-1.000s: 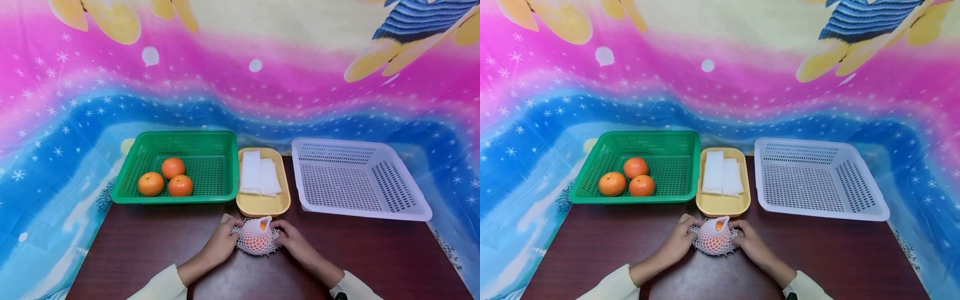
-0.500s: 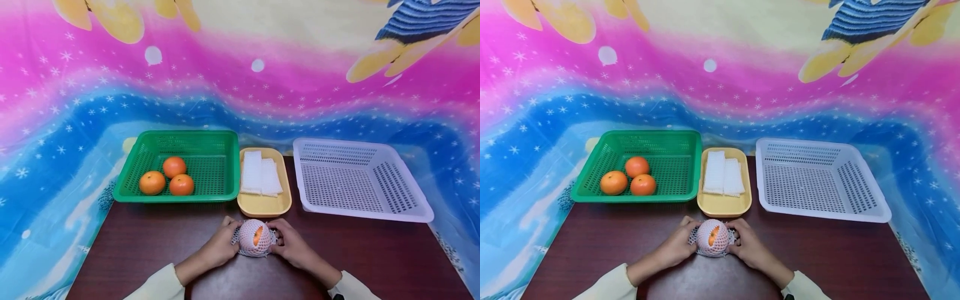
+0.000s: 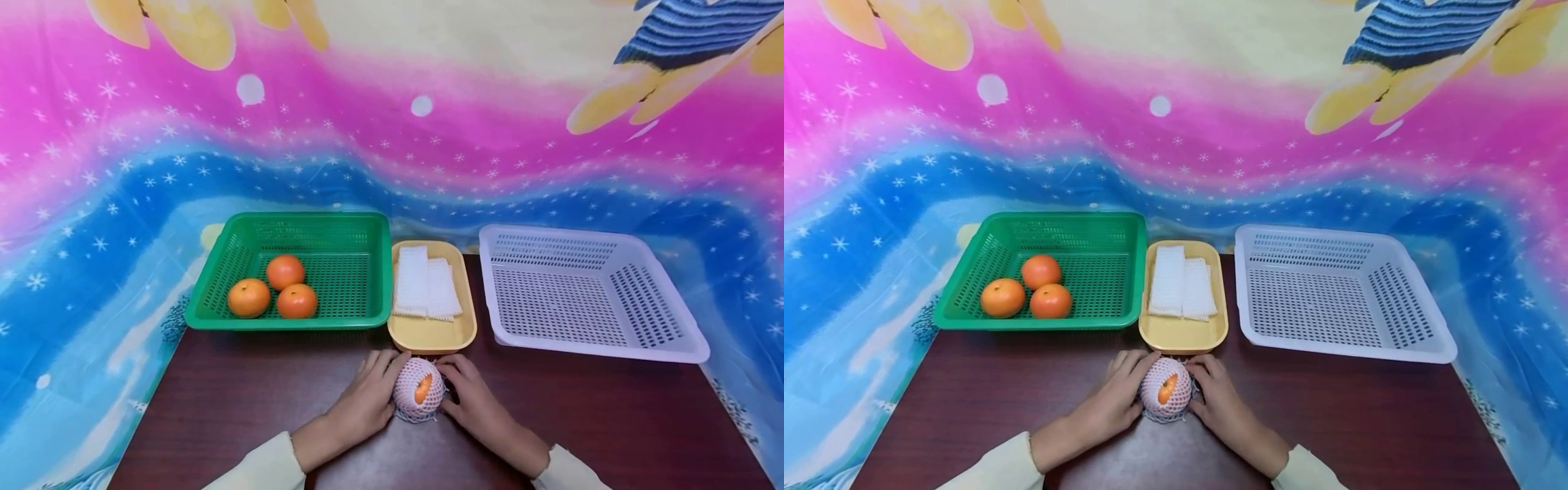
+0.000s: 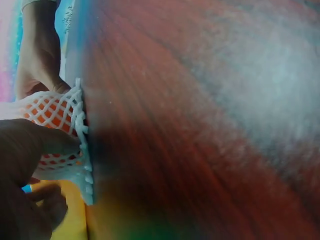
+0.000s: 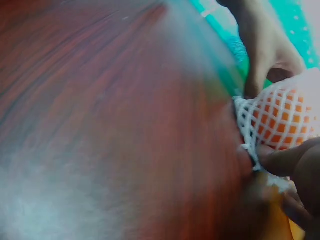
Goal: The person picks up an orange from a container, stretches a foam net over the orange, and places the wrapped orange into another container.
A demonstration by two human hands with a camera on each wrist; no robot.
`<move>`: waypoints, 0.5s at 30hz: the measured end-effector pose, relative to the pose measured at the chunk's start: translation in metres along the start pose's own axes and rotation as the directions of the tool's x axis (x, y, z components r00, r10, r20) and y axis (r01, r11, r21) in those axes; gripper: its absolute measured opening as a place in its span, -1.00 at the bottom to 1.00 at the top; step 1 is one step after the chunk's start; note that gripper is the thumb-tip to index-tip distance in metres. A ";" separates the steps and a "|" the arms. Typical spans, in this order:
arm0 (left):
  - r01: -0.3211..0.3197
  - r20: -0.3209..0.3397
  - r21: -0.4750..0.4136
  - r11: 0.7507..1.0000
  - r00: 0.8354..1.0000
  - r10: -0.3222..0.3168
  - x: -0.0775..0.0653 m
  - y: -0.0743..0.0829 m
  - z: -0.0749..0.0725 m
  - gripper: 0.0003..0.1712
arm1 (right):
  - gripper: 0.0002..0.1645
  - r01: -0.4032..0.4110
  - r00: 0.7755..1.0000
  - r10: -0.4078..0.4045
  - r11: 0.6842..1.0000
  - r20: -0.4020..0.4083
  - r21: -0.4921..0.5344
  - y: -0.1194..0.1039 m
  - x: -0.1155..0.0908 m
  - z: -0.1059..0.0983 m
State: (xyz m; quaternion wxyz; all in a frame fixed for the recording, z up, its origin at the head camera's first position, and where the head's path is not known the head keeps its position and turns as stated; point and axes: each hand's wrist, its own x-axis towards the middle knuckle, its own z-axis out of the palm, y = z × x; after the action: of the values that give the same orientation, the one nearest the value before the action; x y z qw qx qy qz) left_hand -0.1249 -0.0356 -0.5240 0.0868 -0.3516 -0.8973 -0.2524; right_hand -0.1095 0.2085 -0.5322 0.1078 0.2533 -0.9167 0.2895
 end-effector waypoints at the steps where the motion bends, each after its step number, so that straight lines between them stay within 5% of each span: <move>1: -0.009 0.010 -0.022 1.000 1.000 0.009 0.000 0.000 0.001 0.02 | -0.26 0.001 1.000 -0.001 0.999 -0.007 -0.042 0.000 0.000 0.000; 6: 0.035 0.102 -0.225 0.974 0.995 -0.012 0.001 0.001 0.002 0.03 | -0.01 0.017 1.000 -0.017 0.998 0.006 -0.063 -0.005 -0.002 0.000; 15: 0.152 0.160 -0.488 0.860 0.984 -0.083 0.002 0.011 -0.017 0.23 | 0.28 -0.004 1.000 0.001 0.966 0.012 0.258 -0.012 -0.005 -0.010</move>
State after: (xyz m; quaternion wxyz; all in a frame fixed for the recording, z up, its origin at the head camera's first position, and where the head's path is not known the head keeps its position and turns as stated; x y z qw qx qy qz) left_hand -0.1193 -0.0365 -0.5043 -0.0825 -0.3227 -0.8254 -0.4558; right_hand -0.0983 0.2079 -0.5202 0.0681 0.2658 -0.8722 0.4050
